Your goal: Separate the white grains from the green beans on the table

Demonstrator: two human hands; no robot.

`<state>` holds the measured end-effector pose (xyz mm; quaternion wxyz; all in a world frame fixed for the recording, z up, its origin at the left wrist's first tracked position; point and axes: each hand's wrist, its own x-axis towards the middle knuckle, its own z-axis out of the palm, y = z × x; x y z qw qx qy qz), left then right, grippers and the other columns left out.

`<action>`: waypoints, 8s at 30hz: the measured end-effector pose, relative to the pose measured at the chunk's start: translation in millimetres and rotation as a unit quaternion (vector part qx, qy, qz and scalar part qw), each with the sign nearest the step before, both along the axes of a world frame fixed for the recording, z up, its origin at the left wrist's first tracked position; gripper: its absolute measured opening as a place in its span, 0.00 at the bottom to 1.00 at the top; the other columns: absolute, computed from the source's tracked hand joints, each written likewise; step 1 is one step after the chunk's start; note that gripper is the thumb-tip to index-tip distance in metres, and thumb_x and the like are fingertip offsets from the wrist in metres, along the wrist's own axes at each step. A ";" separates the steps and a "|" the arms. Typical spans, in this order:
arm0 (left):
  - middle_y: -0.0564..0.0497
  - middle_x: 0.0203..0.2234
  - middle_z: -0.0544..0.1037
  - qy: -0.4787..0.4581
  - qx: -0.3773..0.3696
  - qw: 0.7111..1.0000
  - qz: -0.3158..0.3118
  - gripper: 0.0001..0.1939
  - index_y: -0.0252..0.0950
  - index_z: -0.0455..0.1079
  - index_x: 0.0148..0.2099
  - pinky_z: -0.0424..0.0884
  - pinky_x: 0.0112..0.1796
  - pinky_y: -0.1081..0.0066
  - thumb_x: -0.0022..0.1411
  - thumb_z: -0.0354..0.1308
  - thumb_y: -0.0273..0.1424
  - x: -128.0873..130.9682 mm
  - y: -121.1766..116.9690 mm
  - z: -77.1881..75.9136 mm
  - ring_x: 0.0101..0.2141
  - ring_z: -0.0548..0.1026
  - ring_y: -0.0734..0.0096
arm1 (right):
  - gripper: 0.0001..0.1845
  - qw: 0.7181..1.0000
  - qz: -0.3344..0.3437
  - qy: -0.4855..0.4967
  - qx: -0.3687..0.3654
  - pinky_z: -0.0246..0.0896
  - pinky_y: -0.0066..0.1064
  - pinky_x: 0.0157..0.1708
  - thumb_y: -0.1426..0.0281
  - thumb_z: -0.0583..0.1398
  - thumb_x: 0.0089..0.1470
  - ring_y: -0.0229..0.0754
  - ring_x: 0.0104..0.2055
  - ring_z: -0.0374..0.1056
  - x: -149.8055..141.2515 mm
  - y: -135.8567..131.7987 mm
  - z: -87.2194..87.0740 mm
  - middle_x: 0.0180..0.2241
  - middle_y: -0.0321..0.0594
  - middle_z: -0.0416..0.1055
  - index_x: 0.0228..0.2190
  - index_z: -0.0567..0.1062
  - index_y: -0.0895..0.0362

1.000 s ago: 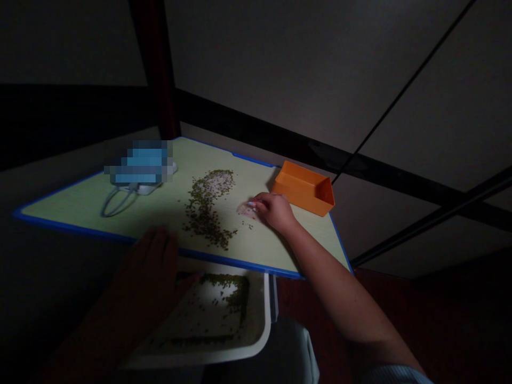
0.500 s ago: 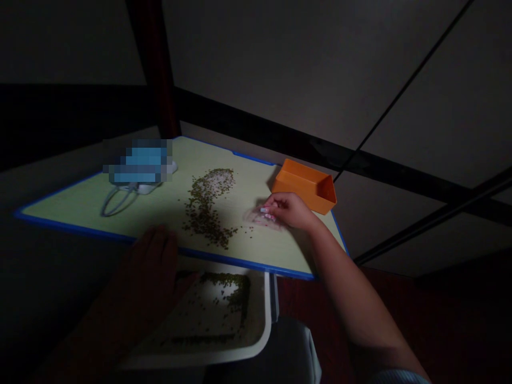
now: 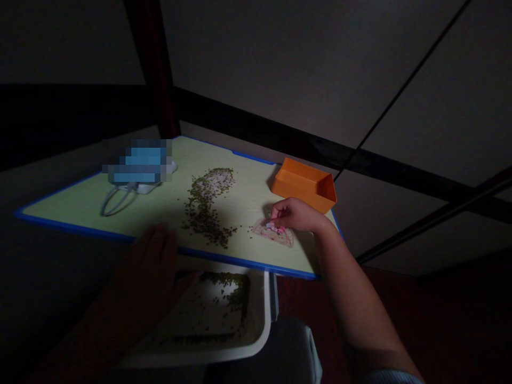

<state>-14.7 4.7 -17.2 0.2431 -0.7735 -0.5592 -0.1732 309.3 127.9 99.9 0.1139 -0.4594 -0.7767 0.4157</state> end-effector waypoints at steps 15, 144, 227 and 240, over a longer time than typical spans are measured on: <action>0.21 0.58 0.68 -0.009 -0.022 1.000 0.005 0.46 0.17 0.59 0.62 0.66 0.60 0.45 0.61 0.42 0.56 -1.5 1.1 -1.9 0.62 0.65 0.32 | 0.07 0.998 -0.023 -0.031 0.056 0.55 0.27 0.28 0.75 0.63 0.51 0.34 0.25 0.63 -2.3 1.3 -3.7 0.21 0.32 0.70 0.24 0.71 0.57; 0.19 0.60 0.65 -0.025 -0.037 0.999 0.004 0.47 0.15 0.57 0.64 0.64 0.62 0.43 0.62 0.42 0.55 0.6 -1.3 -0.1 0.65 0.61 0.31 | 0.06 0.995 0.063 0.066 -0.034 0.60 0.29 0.32 0.71 0.67 0.51 0.34 0.28 0.66 -20.0 -8.0 -14.5 0.25 0.33 0.73 0.27 0.76 0.58; 0.21 0.62 0.66 -0.064 -0.063 0.996 0.015 0.43 0.21 0.59 0.64 0.66 0.60 0.41 0.60 0.46 0.53 4.0 -4.7 5.4 0.65 0.62 0.34 | 0.10 0.998 0.012 0.046 0.030 0.56 0.28 0.29 0.69 0.65 0.52 0.34 0.25 0.63 -18.4 -7.3 -9.6 0.21 0.32 0.69 0.23 0.72 0.58; 0.20 0.58 0.67 -0.009 -0.023 1.000 0.010 0.43 0.16 0.60 0.62 0.67 0.59 0.44 0.62 0.43 0.53 4.0 -4.5 6.4 0.61 0.66 0.30 | 0.12 0.995 -0.051 0.009 0.083 0.52 0.30 0.27 0.66 0.64 0.54 0.34 0.24 0.60 -22.3 -4.5 -14.6 0.21 0.34 0.67 0.23 0.70 0.57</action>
